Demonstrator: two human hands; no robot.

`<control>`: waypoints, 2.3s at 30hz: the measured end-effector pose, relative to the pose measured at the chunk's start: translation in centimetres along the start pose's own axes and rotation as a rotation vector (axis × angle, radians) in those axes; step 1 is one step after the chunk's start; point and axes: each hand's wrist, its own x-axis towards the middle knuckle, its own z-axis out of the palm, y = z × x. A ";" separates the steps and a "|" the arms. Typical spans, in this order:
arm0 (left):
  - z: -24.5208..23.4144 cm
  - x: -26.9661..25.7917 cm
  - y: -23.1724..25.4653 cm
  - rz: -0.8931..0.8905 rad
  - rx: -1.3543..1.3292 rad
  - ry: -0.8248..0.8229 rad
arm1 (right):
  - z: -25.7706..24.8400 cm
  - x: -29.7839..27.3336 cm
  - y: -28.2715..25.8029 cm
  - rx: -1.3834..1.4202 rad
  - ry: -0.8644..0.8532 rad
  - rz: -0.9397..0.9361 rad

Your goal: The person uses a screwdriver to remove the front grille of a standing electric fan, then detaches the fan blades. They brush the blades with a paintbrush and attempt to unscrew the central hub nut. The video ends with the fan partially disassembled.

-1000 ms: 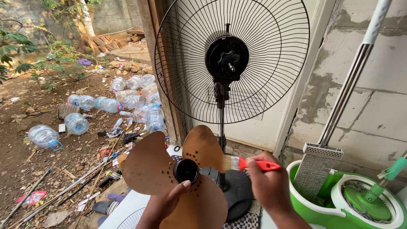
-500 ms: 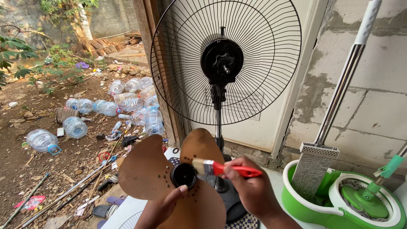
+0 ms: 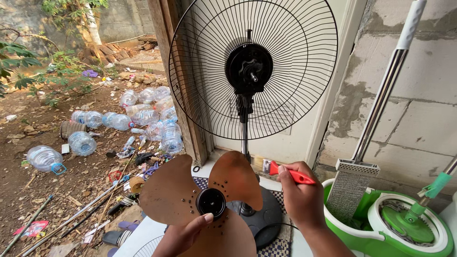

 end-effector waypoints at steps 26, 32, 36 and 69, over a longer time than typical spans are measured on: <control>2.6 1.4 0.6 0.121 0.080 0.033 | -0.9 0.9 -0.8 0.048 -0.141 -0.114; 2.4 2.3 -0.4 0.088 -0.022 0.026 | -1.0 1.6 -0.5 0.166 -0.064 -0.147; 2.3 2.3 -0.9 0.105 -0.017 -0.002 | -0.6 1.7 -0.3 0.149 -0.214 -0.047; 2.2 2.0 -1.1 0.020 -0.175 -0.044 | -0.8 3.3 -2.2 -0.030 0.073 -0.019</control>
